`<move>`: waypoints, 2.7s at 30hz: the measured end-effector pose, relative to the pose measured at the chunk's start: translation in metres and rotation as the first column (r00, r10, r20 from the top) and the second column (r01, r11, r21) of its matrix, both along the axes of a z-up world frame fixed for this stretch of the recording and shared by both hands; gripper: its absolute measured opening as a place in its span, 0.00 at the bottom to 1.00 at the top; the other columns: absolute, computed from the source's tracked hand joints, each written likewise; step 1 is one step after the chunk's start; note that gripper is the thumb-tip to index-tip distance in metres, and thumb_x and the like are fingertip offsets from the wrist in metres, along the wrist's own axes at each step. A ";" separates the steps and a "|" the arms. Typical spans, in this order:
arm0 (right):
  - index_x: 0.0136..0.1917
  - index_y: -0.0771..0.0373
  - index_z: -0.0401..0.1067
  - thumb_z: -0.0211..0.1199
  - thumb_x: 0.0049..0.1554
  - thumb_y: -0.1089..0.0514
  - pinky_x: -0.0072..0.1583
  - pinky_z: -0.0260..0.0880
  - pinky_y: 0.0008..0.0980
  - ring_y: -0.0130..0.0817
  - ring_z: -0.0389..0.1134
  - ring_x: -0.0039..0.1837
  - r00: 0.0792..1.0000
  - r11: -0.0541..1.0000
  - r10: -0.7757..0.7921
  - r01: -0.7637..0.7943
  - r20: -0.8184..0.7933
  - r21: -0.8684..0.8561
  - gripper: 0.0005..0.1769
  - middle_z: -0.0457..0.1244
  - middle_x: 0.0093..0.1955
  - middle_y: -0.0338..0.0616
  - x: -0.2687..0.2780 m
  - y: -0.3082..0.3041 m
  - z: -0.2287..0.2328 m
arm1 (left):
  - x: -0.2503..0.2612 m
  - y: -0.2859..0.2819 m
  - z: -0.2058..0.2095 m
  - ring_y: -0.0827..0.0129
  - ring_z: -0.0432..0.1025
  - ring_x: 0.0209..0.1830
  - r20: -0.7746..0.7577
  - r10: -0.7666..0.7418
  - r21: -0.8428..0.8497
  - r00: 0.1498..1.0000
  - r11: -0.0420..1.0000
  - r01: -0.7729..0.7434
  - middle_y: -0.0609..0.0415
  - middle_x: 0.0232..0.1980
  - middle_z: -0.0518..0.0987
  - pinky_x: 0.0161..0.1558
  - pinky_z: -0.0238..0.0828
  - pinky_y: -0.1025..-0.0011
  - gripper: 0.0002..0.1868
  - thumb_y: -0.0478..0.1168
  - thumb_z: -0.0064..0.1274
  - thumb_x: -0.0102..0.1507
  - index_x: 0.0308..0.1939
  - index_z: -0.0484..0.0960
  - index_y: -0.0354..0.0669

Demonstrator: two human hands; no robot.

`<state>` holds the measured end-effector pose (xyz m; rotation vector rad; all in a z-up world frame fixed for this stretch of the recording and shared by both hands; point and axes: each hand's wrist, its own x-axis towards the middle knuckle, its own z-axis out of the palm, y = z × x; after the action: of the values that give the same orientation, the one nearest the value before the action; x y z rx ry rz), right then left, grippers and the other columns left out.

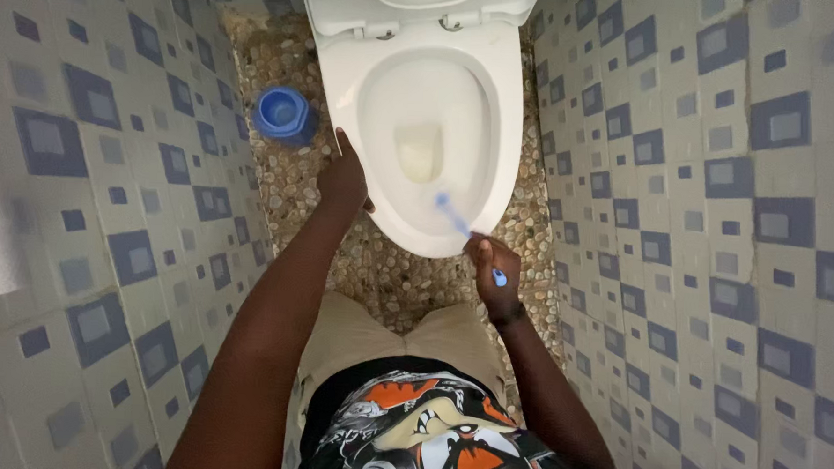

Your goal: The person cleans the inside of the toilet bowl using a toilet brush and then wipes a fixture on the wall with a cloth.

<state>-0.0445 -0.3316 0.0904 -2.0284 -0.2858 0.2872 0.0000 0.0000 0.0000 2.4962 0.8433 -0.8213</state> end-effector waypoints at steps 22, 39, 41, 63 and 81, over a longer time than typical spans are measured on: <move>0.47 0.70 0.73 0.38 0.72 0.49 0.53 0.73 0.49 0.57 0.70 0.50 0.866 0.921 0.356 -0.261 0.352 -0.290 0.29 0.68 0.47 0.60 0.014 0.002 -0.009 | -0.007 0.001 -0.030 0.46 0.79 0.50 0.149 0.062 -0.033 0.987 0.998 -0.057 0.27 0.63 0.75 0.44 0.81 0.54 0.56 0.42 0.57 0.68 0.84 0.27 0.42; 0.52 0.63 0.79 0.62 0.62 0.55 0.41 0.69 0.41 0.38 0.67 0.38 0.970 0.918 0.231 -0.189 0.082 -0.348 0.12 0.67 0.39 0.49 0.015 0.050 0.034 | 0.003 -0.003 0.025 0.48 0.78 0.51 0.068 0.062 -0.071 0.996 0.996 -0.057 0.27 0.58 0.77 0.45 0.78 0.60 0.81 0.36 0.79 0.47 0.78 0.19 0.34; 0.52 0.63 0.80 0.62 0.63 0.55 0.42 0.69 0.41 0.40 0.68 0.39 0.968 0.925 0.221 -0.169 0.118 -0.340 0.11 0.67 0.39 0.49 0.031 0.056 0.014 | 0.003 -0.002 0.015 0.47 0.79 0.47 0.086 0.034 -0.014 0.996 0.999 -0.033 0.26 0.61 0.73 0.41 0.80 0.59 0.79 0.39 0.79 0.48 0.77 0.21 0.35; 0.49 0.66 0.78 0.57 0.67 0.61 0.45 0.72 0.38 0.39 0.71 0.42 0.904 0.967 0.249 -0.212 0.348 -0.142 0.11 0.69 0.40 0.50 -0.016 -0.002 0.022 | 0.003 -0.002 0.007 0.50 0.80 0.41 0.122 0.045 -0.042 0.992 0.998 -0.041 0.32 0.49 0.83 0.44 0.78 0.55 0.63 0.38 0.64 0.64 0.81 0.23 0.36; 0.53 0.74 0.78 0.57 0.64 0.61 0.46 0.70 0.43 0.49 0.69 0.41 0.887 0.910 0.298 -0.152 0.353 -0.386 0.14 0.67 0.39 0.57 -0.002 -0.014 0.065 | -0.009 0.000 -0.006 0.47 0.78 0.49 0.051 -0.002 -0.055 0.999 0.998 0.005 0.30 0.58 0.79 0.44 0.76 0.57 0.79 0.40 0.77 0.48 0.79 0.23 0.34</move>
<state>-0.0460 -0.3454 0.1559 -2.4036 -0.7893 0.0560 -0.0092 -0.0004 -0.0060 2.4601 0.7887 -0.7677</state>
